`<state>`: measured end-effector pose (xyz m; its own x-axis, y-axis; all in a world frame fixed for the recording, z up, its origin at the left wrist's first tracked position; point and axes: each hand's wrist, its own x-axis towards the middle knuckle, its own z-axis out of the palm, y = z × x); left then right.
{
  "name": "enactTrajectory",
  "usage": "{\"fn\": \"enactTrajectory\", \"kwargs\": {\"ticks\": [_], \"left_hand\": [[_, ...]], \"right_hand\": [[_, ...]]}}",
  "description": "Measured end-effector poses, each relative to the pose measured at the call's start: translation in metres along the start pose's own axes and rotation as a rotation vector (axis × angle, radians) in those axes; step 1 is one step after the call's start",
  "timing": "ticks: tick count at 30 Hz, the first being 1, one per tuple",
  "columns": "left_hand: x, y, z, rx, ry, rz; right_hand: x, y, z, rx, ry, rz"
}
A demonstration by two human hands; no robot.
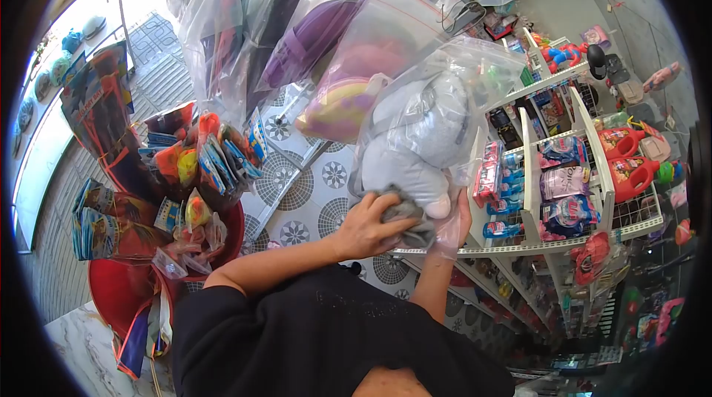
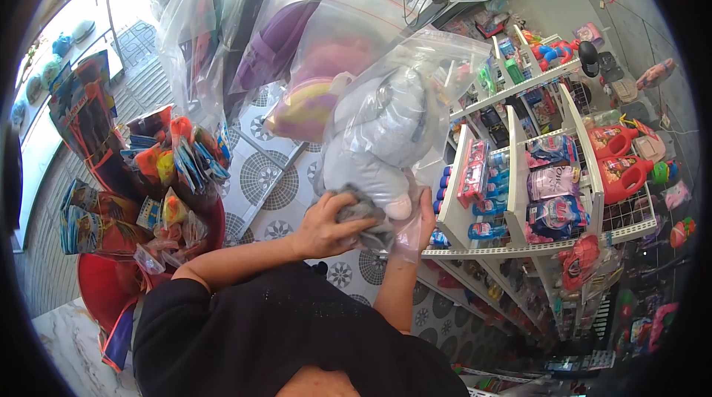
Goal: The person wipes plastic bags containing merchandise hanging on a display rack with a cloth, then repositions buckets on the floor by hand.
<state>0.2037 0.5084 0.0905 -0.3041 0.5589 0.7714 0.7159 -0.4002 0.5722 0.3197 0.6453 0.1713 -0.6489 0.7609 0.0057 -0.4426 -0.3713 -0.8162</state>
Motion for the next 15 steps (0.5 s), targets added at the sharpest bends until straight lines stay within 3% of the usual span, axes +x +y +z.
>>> {"fn": "enactTrajectory", "kwargs": {"ticks": [3,6,8,12,14,15], "left_hand": [[-0.03,-0.038,-0.004,-0.036,-0.017,0.078],[-0.041,-0.07,-0.026,-0.065,0.022,-0.1],[-0.028,-0.091,-0.039,-0.075,0.137,-0.363],[0.097,-0.079,-0.073,-0.019,0.337,-0.019],[0.152,-0.056,-0.071,-0.083,0.407,0.0],[0.166,-0.053,-0.069,-0.082,0.328,-0.061]], "right_hand": [[0.0,0.005,-0.008,0.126,0.06,0.026],[-0.004,-0.004,-0.014,0.151,0.071,0.052],[-0.005,-0.01,-0.021,0.177,0.099,0.083],[-0.007,-0.008,-0.018,0.119,0.077,0.101],[-0.007,-0.002,-0.006,0.114,0.066,0.101],[-0.006,-0.003,-0.006,0.154,0.038,0.148]]}}
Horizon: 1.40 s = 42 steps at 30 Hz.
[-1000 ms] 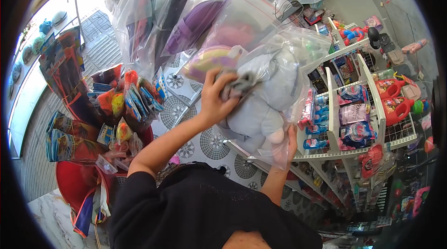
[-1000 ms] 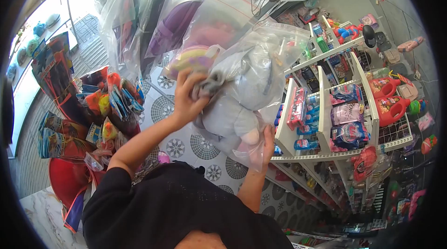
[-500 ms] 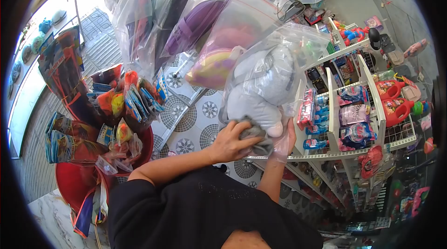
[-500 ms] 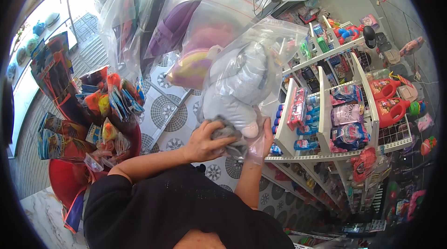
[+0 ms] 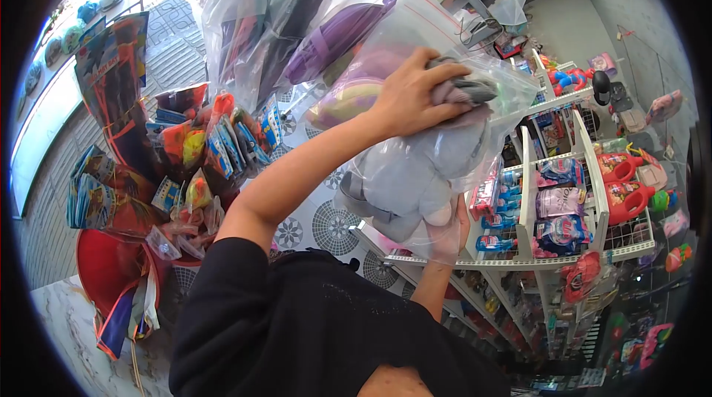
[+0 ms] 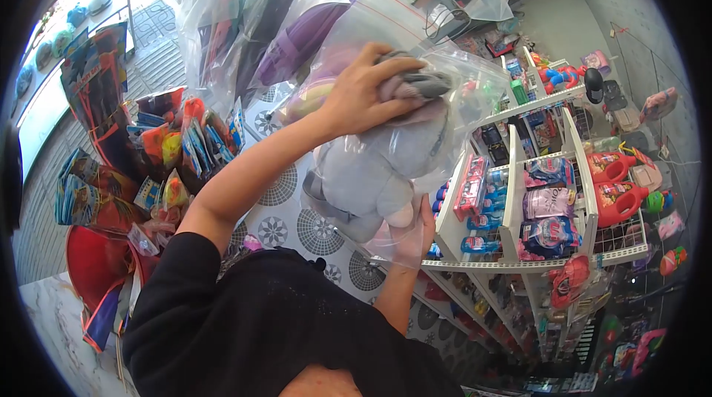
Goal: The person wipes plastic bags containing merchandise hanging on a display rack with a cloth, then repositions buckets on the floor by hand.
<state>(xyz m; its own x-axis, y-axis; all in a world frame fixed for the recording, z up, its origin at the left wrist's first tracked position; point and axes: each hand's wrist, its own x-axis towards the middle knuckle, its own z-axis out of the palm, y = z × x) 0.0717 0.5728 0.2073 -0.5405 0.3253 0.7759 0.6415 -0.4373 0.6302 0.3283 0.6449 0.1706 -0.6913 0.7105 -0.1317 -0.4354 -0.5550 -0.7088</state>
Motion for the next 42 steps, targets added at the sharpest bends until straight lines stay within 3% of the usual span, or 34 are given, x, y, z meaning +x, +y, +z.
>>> {"fn": "enactTrajectory", "kwargs": {"ticks": [2,5,8,11,14,16,18,20,21,25,26,28,30,32,33,35,38,39,40,42], "left_hand": [[0.012,0.002,0.006,0.027,-0.164,-0.122],[-0.038,-0.001,0.001,0.06,-0.121,-0.22],[-0.129,0.012,-0.004,-0.001,-0.012,-0.207],[-0.205,0.006,-0.013,-0.047,-0.079,-0.196],[-0.243,-0.039,-0.024,-0.053,-0.211,-0.348],[-0.225,-0.051,-0.029,-0.029,-0.075,-0.372],[-0.185,-0.052,-0.041,-0.006,-0.029,-0.315],[-0.119,-0.044,-0.043,-0.012,-0.003,-0.145],[-0.089,-0.046,-0.04,-0.029,0.045,-0.038],[0.013,-0.038,-0.015,-0.088,0.165,0.056],[0.027,-0.05,-0.006,-0.139,0.085,-0.033],[0.037,-0.078,0.02,-0.26,-0.102,-0.208],[0.007,-0.105,0.021,-0.449,-0.173,-0.355],[-0.023,-0.111,-0.001,-0.579,-0.237,-0.535],[-0.047,-0.102,-0.014,-0.612,-0.259,-0.647],[-0.108,-0.104,-0.014,-0.656,-0.096,-0.703],[-0.177,-0.087,-0.008,-0.794,0.171,-0.87],[-0.196,-0.084,-0.002,-0.833,0.299,-0.889],[-0.207,-0.071,-0.004,-0.836,0.264,-0.925],[-0.225,-0.046,-0.013,-0.84,0.201,-0.987]], "right_hand": [[0.003,-0.001,-0.002,0.086,-0.05,0.095],[0.015,-0.001,-0.019,0.104,-0.064,-0.038],[0.021,0.005,-0.034,-0.198,0.135,-0.247],[0.024,-0.004,-0.041,0.051,0.05,-0.055],[0.033,-0.013,-0.07,0.09,-0.059,-0.018],[0.02,0.002,-0.019,-0.19,0.204,-0.149],[0.016,0.008,-0.01,-0.683,0.241,-0.344],[0.019,0.005,-0.042,-1.385,0.011,-0.585],[0.023,0.005,-0.051,-1.154,0.023,-0.495],[0.03,0.006,-0.046,-0.31,0.107,-0.175],[0.029,0.01,-0.038,-0.121,0.138,-0.091],[0.024,0.02,-0.032,-0.599,0.18,-0.282],[0.022,0.016,-0.031,-0.553,0.076,-0.269],[0.025,0.006,-0.034,0.022,-0.173,-0.065],[0.024,0.01,-0.036,-0.393,-0.101,-0.257],[0.024,0.02,-0.039,-1.236,0.059,-0.604],[0.022,0.021,-0.026,-1.554,0.113,-0.686],[0.024,0.023,-0.036,-1.502,0.137,-0.714],[0.028,0.027,-0.044,-1.451,0.158,-0.744],[0.032,0.026,-0.047,-0.911,0.146,-0.561]]}}
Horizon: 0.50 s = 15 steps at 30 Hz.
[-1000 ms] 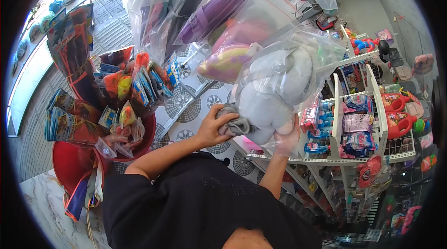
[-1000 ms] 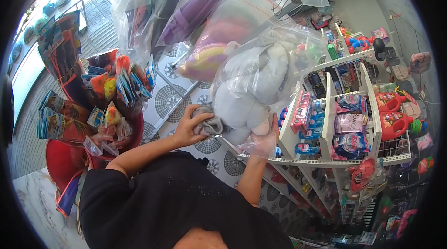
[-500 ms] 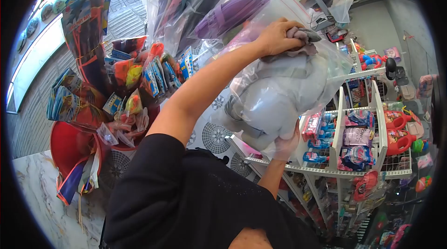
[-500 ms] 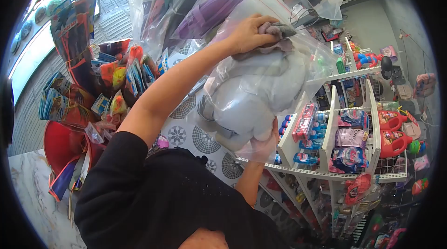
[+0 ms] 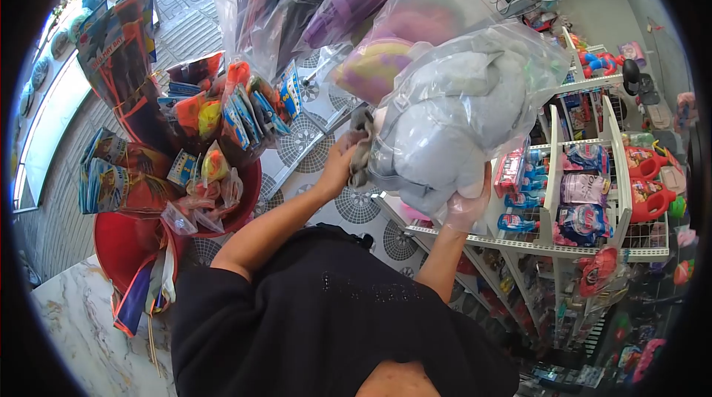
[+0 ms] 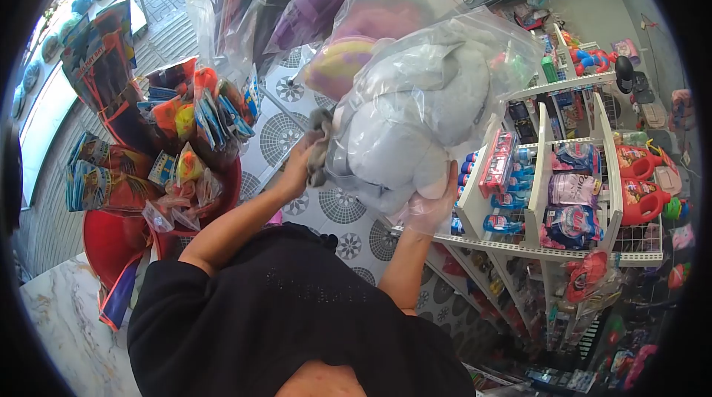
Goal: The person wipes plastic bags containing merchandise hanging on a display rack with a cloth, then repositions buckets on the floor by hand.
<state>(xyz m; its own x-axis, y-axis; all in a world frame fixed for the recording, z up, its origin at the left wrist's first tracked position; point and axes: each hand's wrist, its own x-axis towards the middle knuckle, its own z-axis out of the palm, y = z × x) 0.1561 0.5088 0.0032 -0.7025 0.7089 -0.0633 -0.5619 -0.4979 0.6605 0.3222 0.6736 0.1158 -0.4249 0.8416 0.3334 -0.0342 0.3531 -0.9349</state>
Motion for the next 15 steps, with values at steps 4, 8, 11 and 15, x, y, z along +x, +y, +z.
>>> {"fn": "enactTrajectory", "kwargs": {"ticks": [4,8,11,15], "left_hand": [[-0.027,0.001,-0.03,0.19,-0.152,-0.113],[-0.039,0.008,-0.05,0.265,-0.134,-0.192],[-0.042,-0.004,-0.063,0.186,-0.094,-0.164],[-0.052,0.02,-0.035,-0.105,-0.023,-0.399]], "right_hand": [[-0.006,-0.044,0.035,0.887,0.076,0.449],[-0.028,-0.041,0.045,0.834,0.062,0.434],[-0.052,-0.019,0.05,0.341,-0.201,0.136],[-0.091,-0.006,0.068,-0.016,-0.479,0.042]]}}
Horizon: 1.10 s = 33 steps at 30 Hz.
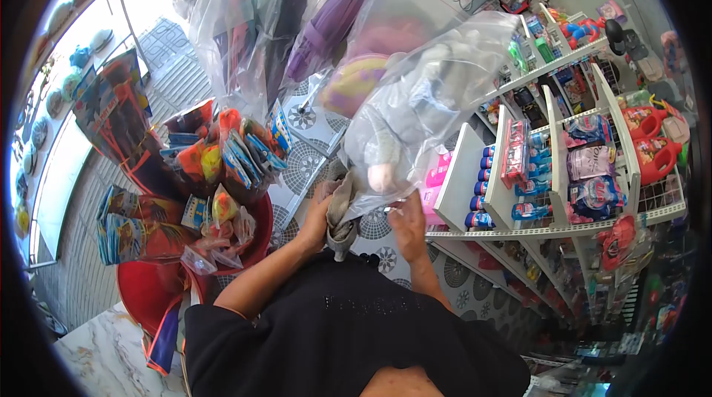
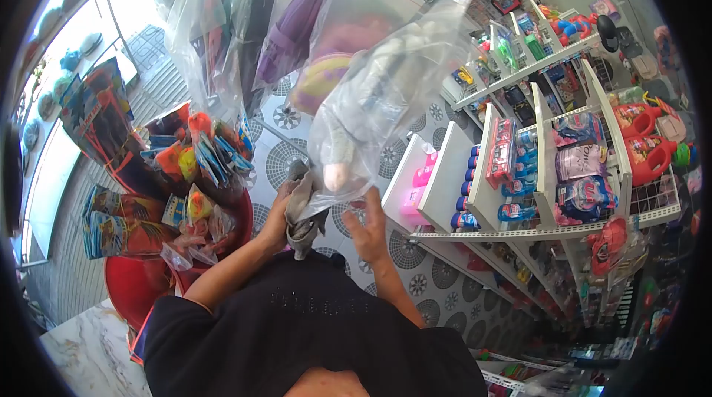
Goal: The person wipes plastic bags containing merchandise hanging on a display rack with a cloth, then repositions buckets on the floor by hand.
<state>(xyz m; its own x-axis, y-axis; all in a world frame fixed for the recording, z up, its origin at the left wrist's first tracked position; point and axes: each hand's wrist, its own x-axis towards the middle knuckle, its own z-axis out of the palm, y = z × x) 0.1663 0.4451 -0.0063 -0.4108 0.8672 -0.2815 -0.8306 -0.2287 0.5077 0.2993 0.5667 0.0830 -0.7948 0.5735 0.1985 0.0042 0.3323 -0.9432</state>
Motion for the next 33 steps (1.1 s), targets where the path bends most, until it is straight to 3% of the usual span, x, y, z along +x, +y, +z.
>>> {"fn": "enactTrajectory", "kwargs": {"ticks": [4,6,8,11,13,15,16,18,19,20,22,23,26,30,33], "left_hand": [[-0.01,0.012,0.018,0.008,0.073,0.098],[-0.018,0.016,0.017,-0.158,0.032,-0.004],[-0.029,0.027,0.015,-0.198,-0.058,-0.101],[-0.045,0.029,0.024,-0.241,0.042,-0.243],[-0.051,0.03,0.017,-0.086,-0.001,-0.314],[-0.053,0.042,0.011,0.001,-0.017,-0.365],[-0.057,0.052,0.004,0.186,-0.114,-0.268],[-0.059,0.069,0.011,0.525,-0.095,-0.114],[-0.06,0.075,0.015,0.69,-0.084,-0.035],[-0.055,0.067,0.014,0.782,0.164,0.288],[-0.043,0.083,0.028,1.129,0.231,0.749],[-0.036,0.09,0.035,1.292,0.26,0.988],[-0.001,0.075,0.019,1.357,0.192,1.082],[0.015,0.068,0.018,1.505,0.359,1.046],[0.016,0.07,0.006,1.22,0.307,0.935]], "right_hand": [[-0.006,-0.025,0.028,-0.145,-0.17,0.035],[-0.004,-0.029,0.033,-0.117,-0.242,0.083],[-0.002,-0.023,0.04,-0.214,-0.296,-0.01],[0.002,-0.023,0.054,-0.4,-0.35,-0.223],[0.004,-0.026,0.06,-0.427,-0.415,-0.279],[0.004,-0.024,0.058,-0.382,-0.329,-0.3],[0.001,-0.013,0.055,-0.349,-0.303,-0.277],[0.001,-0.016,0.056,-0.307,-0.229,-0.278],[0.003,-0.015,0.053,-0.204,-0.193,-0.163],[0.003,-0.013,0.047,-0.096,-0.153,-0.049],[0.006,-0.014,0.035,0.141,-0.049,0.155],[0.013,-0.012,0.027,0.234,0.044,0.137],[0.046,-0.023,0.012,0.523,0.281,0.016],[0.118,-0.072,-0.014,0.366,0.437,-0.403],[0.161,-0.098,-0.015,0.293,0.431,-0.414]]}}
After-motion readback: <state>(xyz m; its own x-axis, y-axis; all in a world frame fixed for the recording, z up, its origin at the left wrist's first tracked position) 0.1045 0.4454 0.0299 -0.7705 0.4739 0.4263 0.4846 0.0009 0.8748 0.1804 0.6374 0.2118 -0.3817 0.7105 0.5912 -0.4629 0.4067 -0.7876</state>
